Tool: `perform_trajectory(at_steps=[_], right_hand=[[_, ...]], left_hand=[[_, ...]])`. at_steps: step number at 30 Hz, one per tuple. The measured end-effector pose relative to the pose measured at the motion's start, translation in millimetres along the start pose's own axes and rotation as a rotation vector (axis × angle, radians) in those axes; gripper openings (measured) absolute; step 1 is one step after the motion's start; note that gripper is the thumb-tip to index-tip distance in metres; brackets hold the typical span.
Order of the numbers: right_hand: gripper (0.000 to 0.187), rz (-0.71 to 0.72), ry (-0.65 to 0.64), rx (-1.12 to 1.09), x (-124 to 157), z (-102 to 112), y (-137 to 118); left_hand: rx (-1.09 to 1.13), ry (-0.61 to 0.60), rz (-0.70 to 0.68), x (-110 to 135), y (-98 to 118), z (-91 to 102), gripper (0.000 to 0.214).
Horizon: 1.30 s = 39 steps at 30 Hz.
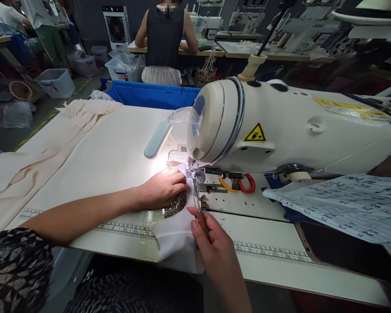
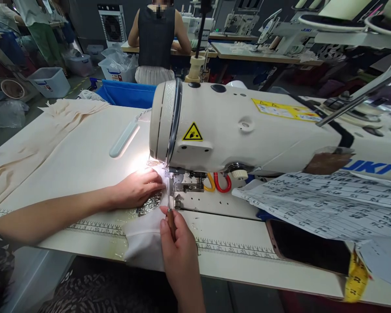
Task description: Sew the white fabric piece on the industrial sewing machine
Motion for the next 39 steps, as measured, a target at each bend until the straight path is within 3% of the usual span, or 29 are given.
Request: perform_trajectory(at_steps=[11,19,27,35,39], right_hand=[[0.040,0.179,0.127,0.156,1.6,3.4,-4.7],[0.040,0.394,0.306,0.453,-0.6,-2.7,-16.4],[0.038,0.495,0.271,0.554,0.1,-7.5,-30.9],[0.044,0.468,0.262,0.585,-6.4,-6.9,-24.5],[0.045,0.382,0.267,0.535,0.2,-5.1,-28.7]], left_hand=[[-0.069,0.032,-0.050,0.3,6.6,-2.2,0.035],[-0.091,0.032,0.000,-2.1,0.3,-2.7,0.032],[-0.030,0.128,-0.020,0.1,2.2,2.2,0.033],[-0.127,0.025,0.031,-6.9,-4.3,-9.3,0.029],[-0.130,-0.042,0.076,-8.5,-6.8,-8.8,0.028]])
Point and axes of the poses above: each hand's wrist, its own x-axis away from the middle knuckle, its own z-axis out of the back of the hand, y = z × x, the point moved 7 cm from there along -x, towards the middle knuckle, and after that the axes turned 1 degree about -z, right-handed, at the moved point
